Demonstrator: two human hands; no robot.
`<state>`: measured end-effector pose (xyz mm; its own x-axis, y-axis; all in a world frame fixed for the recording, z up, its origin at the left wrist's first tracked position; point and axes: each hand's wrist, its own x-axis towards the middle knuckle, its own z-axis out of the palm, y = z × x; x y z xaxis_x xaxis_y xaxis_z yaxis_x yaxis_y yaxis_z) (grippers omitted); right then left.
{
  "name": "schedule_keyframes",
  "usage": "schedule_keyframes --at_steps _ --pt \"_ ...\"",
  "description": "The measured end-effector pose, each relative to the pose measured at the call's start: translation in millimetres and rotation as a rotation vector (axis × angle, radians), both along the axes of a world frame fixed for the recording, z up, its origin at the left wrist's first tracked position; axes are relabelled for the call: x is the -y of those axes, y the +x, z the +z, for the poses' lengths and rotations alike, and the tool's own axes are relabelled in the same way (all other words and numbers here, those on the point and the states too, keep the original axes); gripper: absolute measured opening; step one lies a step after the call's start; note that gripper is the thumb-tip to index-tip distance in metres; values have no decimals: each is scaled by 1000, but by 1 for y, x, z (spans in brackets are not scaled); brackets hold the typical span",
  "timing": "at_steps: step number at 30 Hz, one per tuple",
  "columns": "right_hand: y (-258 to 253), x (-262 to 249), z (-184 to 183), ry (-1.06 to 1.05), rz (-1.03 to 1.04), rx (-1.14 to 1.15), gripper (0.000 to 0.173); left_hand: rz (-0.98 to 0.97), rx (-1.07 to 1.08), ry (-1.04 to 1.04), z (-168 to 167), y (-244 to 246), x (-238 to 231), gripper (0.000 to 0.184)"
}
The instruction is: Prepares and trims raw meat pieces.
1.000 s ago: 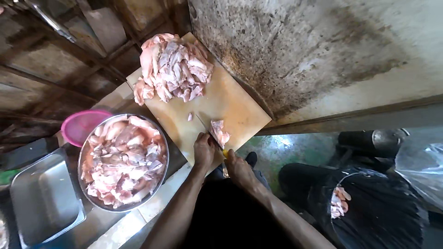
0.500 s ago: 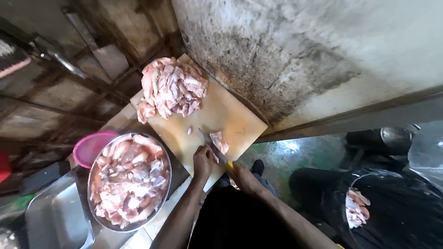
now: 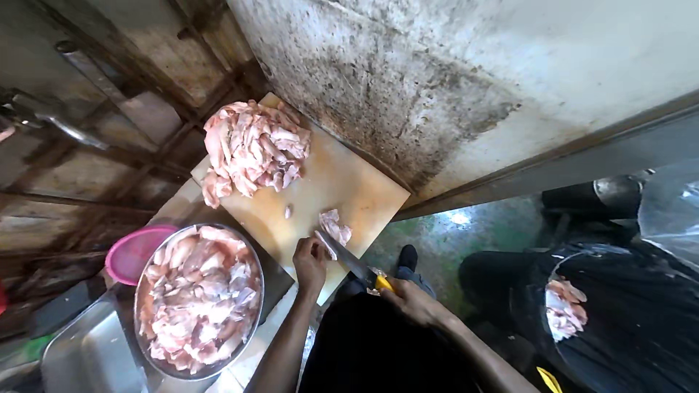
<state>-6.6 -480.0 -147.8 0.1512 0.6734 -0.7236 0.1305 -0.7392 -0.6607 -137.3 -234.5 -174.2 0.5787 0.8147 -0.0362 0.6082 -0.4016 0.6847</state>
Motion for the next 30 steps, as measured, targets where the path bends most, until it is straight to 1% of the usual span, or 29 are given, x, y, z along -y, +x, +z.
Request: schedule_keyframes --at_steps 6,8,11,14,20,23,26,30 --pt "-4 2 -4 32 35 100 49 7 37 -51 -2 0 2 9" --pt "-3 2 1 31 43 118 48 8 47 -49 -2 0 3 9" --pt "6 0 19 -15 79 138 47 16 75 -54 -3 0 4 10" --pt "11 -5 26 -39 109 154 48 20 74 -41 -5 -1 4 10" --pt "10 -23 21 -30 101 160 48 18 58 -26 -6 -1 5 10" --pt "9 -28 27 -3 50 202 46 15 71 -18 -6 -1 5 11" --pt "8 -36 34 -18 53 222 46 14 64 -16 -8 -2 6 10" --pt "6 -46 24 -47 85 229 48 14 78 -27 -8 -2 5 10"
